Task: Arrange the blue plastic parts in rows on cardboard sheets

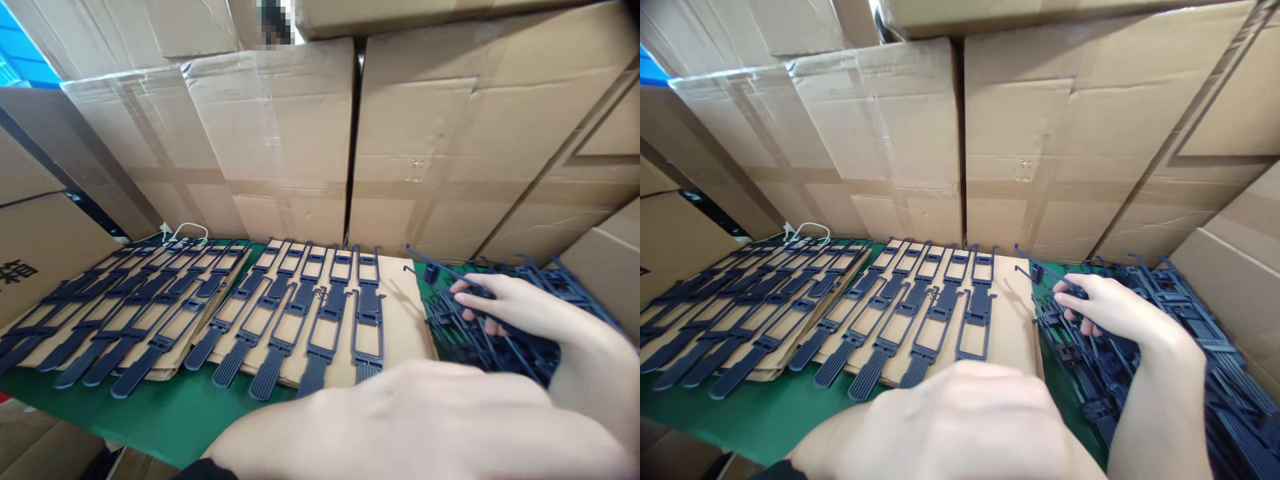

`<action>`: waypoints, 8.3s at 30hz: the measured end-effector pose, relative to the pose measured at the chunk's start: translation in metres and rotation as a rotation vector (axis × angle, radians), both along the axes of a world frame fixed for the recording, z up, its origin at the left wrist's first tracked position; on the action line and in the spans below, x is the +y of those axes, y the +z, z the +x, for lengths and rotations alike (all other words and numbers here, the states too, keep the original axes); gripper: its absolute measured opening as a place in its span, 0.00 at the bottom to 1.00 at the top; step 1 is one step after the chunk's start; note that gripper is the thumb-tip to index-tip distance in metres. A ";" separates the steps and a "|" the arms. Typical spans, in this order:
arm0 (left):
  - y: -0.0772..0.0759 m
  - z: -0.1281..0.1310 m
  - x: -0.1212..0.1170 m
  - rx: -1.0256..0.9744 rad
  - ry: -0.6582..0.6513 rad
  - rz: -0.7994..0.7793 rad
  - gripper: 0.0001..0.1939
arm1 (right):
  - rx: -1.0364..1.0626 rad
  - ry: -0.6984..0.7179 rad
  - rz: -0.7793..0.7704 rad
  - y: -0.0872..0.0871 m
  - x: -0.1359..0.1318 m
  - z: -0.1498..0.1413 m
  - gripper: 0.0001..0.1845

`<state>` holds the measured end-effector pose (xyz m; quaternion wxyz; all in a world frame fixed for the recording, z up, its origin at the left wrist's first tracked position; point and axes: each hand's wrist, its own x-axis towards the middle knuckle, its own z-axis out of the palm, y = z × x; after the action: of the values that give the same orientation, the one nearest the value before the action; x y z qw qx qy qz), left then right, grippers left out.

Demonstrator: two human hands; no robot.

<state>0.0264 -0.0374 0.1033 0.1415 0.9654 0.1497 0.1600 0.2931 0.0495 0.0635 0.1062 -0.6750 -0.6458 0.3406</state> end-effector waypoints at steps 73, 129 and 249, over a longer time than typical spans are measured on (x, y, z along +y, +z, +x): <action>-0.023 -0.051 0.131 -1.050 0.526 -0.840 0.27 | 0.528 -0.015 0.255 -0.012 0.028 -0.038 0.17; -0.045 -0.044 0.135 0.114 0.332 -0.207 0.15 | -0.475 -0.376 0.054 -0.054 0.043 0.043 0.10; -0.040 -0.049 0.117 0.298 0.288 -0.302 0.26 | 0.769 -0.535 0.309 -0.097 -0.114 -0.092 0.24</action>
<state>-0.0228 0.0794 0.0633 0.2362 0.9150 0.3269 0.0105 0.2013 -0.0643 -0.0333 0.5196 -0.6190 -0.4068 0.4260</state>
